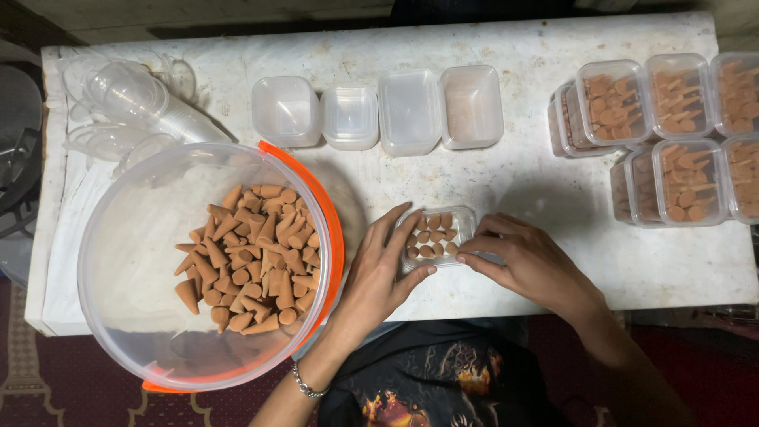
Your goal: The person picks up incense cones from a bucket and places them into plastic containers. They arrange the items by hand, close the containers with lids, and move them to a stack.
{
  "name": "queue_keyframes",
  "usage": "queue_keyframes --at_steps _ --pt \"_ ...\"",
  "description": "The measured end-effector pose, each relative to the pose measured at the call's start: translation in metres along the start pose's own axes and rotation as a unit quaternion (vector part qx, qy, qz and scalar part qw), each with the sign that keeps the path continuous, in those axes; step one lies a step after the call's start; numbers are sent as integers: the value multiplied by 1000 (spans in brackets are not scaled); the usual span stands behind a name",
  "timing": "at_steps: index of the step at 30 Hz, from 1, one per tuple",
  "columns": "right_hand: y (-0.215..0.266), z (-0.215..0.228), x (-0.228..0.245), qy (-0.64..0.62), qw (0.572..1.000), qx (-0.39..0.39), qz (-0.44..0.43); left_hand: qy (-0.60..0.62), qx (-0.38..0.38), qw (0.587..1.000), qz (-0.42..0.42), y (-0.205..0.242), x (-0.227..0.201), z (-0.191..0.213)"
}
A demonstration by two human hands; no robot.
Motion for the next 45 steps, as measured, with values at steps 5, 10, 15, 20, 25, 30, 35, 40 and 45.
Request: queue_keyframes --at_steps 5,10,15,20,25,30,35,40,45 --pt "2 -1 4 14 999 -33 29 -2 -6 1000 13 2 12 -7" --pt "8 -14 -4 63 992 -94 64 -3 -14 1000 13 3 13 -8" --pt "14 -21 -2 90 983 -137 87 -2 -22 1000 12 3 14 -9" --pt "13 -11 8 73 979 -174 78 2 -24 1000 4 1 13 -10" --pt "10 -4 17 72 979 -172 84 6 -21 1000 6 1 11 -9" --pt "10 3 16 52 979 -178 80 8 -20 1000 -5 4 9 -8" --pt "11 14 9 43 979 -186 66 -2 -39 999 -36 12 -12 10" --pt "10 29 28 67 972 -186 127 -16 -39 993 -111 38 -45 31" --pt "5 48 41 51 968 -200 142 22 6 973 -228 65 -103 69"
Point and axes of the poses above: each hand's wrist, its own y-axis away from the middle knuckle, its own z-axis out of the back of the hand, x = y × z, the point moved 9 cm from there along -y, towards the middle knuckle, and after that the axes turned 4 degrees about -y, right-handed, at the moved point
